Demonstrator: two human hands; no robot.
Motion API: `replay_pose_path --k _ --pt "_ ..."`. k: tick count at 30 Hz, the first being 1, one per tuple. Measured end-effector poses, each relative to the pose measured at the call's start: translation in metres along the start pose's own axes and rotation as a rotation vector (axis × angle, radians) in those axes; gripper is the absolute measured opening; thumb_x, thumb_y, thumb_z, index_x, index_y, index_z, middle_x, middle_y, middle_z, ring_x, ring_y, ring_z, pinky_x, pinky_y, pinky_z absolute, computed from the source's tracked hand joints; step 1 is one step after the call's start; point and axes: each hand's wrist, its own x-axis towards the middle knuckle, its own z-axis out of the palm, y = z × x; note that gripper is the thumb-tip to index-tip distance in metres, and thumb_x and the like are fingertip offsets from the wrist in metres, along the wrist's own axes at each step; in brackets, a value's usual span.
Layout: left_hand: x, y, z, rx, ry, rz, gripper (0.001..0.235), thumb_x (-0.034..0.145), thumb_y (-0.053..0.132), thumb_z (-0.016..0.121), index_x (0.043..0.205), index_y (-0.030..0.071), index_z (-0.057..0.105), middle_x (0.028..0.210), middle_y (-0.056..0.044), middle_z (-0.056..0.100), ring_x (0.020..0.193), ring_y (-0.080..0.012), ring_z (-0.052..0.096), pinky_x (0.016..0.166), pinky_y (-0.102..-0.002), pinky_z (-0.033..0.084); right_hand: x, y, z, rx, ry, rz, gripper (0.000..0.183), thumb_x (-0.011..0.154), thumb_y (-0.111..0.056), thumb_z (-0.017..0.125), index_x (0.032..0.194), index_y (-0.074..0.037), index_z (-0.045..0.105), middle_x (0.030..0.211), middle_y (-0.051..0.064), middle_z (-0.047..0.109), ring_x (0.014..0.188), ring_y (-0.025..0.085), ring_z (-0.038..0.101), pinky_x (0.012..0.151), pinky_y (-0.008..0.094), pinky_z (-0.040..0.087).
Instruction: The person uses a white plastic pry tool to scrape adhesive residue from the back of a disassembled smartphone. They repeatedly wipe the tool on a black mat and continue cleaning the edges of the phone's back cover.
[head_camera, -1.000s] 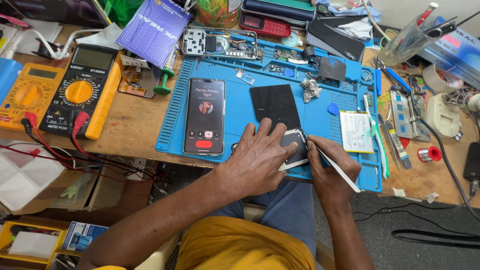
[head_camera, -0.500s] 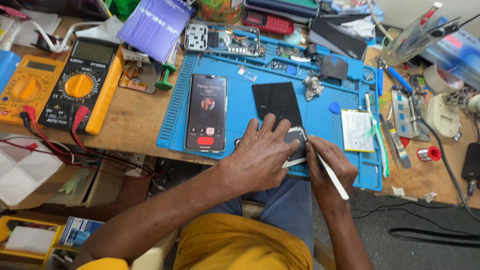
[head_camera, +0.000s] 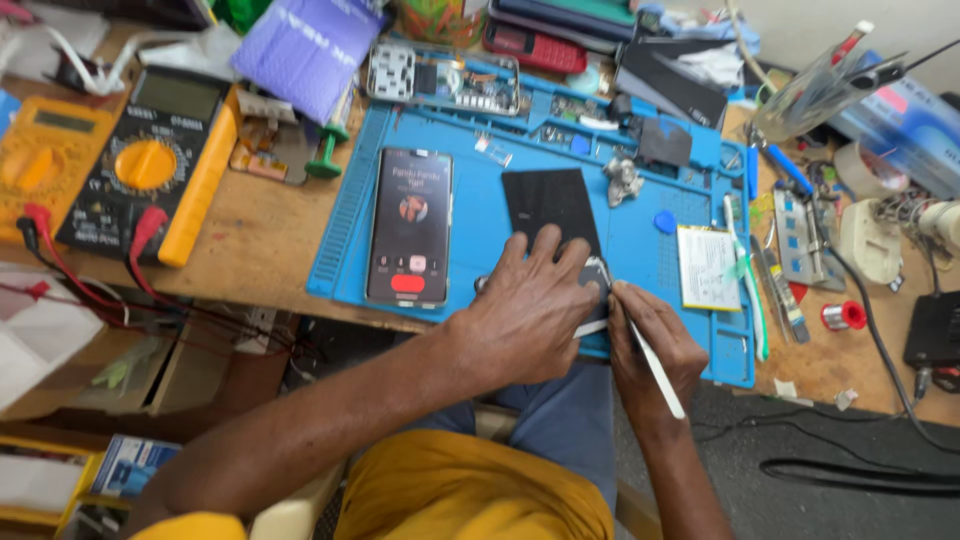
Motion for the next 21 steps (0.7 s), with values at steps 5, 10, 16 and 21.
replay_pose_path --k 5,10,16,21 --pt "0.004 -0.003 0.000 0.004 -0.080 0.002 0.018 0.065 0.020 0.073 0.077 0.008 0.073 0.099 -0.013 0.054 0.098 -0.0312 0.048 0.073 -0.045 0.039 -0.004 0.002 -0.001 -0.002 -0.016 -0.002 0.022 0.096 -0.002 0.076 0.118 -0.004 0.075 0.115 0.015 0.076 0.105 0.027 0.076 0.087 0.034 0.062" --pt "0.007 -0.008 0.002 -0.023 -0.129 0.023 0.018 0.063 0.020 0.072 0.075 0.006 0.075 0.100 -0.013 0.055 0.099 -0.0314 0.049 0.073 -0.044 0.039 -0.003 0.001 0.001 -0.007 -0.022 -0.011 0.022 0.096 -0.003 0.076 0.117 -0.004 0.075 0.115 0.015 0.076 0.105 0.027 0.076 0.088 0.034 0.062" --pt "0.009 -0.005 0.001 -0.027 -0.164 0.003 0.022 0.062 0.021 0.074 0.079 0.007 0.077 0.101 -0.013 0.056 0.101 -0.0320 0.050 0.075 -0.045 0.040 0.000 -0.003 -0.003 0.055 -0.012 0.072 0.019 0.096 -0.003 0.075 0.116 -0.003 0.076 0.113 0.015 0.077 0.104 0.024 0.076 0.088 0.033 0.061" --pt "0.008 -0.003 -0.004 -0.019 -0.188 -0.031 0.025 0.064 0.023 0.075 0.086 0.011 0.079 0.100 -0.013 0.056 0.102 -0.0319 0.050 0.075 -0.045 0.041 0.006 0.001 -0.009 0.305 -0.017 0.324 0.019 0.098 -0.008 0.074 0.117 -0.004 0.076 0.105 0.013 0.079 0.095 0.019 0.078 0.081 0.029 0.062"
